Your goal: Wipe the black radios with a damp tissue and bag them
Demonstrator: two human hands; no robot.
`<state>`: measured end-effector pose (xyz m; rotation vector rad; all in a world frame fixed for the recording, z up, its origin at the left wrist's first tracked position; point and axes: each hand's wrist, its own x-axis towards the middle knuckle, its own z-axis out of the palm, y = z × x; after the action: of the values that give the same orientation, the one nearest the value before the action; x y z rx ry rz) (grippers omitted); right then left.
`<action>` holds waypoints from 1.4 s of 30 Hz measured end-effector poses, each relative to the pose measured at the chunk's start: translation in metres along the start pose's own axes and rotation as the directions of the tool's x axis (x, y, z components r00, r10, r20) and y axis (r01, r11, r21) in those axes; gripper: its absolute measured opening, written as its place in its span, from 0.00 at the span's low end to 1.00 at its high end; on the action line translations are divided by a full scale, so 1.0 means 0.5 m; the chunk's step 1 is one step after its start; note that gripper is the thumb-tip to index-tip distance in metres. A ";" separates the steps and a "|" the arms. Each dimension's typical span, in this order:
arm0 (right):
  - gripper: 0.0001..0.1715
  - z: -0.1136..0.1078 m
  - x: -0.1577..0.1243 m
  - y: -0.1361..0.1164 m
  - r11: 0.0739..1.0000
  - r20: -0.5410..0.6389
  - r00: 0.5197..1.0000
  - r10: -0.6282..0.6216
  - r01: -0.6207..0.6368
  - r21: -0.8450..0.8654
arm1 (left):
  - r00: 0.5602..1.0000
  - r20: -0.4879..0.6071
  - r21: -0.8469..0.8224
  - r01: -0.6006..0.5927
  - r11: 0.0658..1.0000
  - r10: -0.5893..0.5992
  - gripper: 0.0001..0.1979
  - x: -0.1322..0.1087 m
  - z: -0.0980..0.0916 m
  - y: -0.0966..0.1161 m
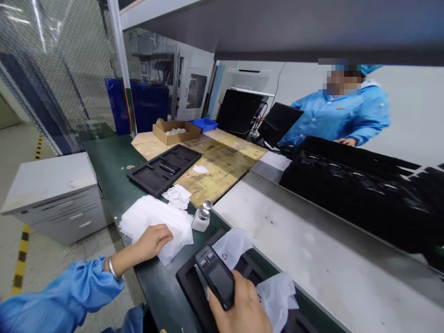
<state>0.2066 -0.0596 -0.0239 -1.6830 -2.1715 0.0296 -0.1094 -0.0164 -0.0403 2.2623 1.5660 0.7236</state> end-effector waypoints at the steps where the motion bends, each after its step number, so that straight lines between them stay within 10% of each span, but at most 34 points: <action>1: 0.30 0.007 0.016 -0.033 1.000 0.012 1.000 0.021 -0.021 -0.006 | 1.000 -0.020 -0.002 -0.010 1.000 0.010 0.11 -0.003 0.003 0.005; 7: 0.26 0.027 0.059 -0.141 0.999 0.245 0.969 -0.030 0.036 -0.019 | 0.990 -0.113 0.006 -0.078 0.997 0.078 0.13 -0.017 0.016 0.032; 24: 0.38 -0.019 0.048 -0.124 0.965 0.299 0.939 -0.168 0.094 0.246 | 0.887 -0.034 -0.042 -0.462 0.886 0.461 0.11 -0.004 -0.035 0.159; 28: 0.38 -0.093 0.050 -0.110 0.977 0.292 0.951 -0.104 0.043 0.208 | 0.911 0.105 0.059 -0.406 0.912 0.399 0.44 0.009 -0.041 0.162; 32: 0.45 -0.174 0.046 -0.108 0.965 0.249 0.963 -0.101 0.034 0.261 | 0.904 0.051 0.007 -0.426 0.905 0.425 0.50 0.044 0.019 0.174; 37: 0.59 -0.221 0.005 -0.069 0.851 -0.058 0.984 -0.169 0.176 0.495 | 0.800 -0.308 -0.191 -0.581 0.791 0.514 0.44 0.087 0.081 0.279; 42: 0.70 -0.187 -0.074 0.015 0.723 -0.111 0.987 0.120 -0.010 0.690 | 0.909 -0.295 -0.534 -0.412 0.739 0.293 0.39 0.116 0.097 0.425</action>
<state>0.2506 -0.1126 0.0500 -1.2582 -1.6678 0.6376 0.1002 -0.0376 0.0410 2.0479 0.7845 1.3535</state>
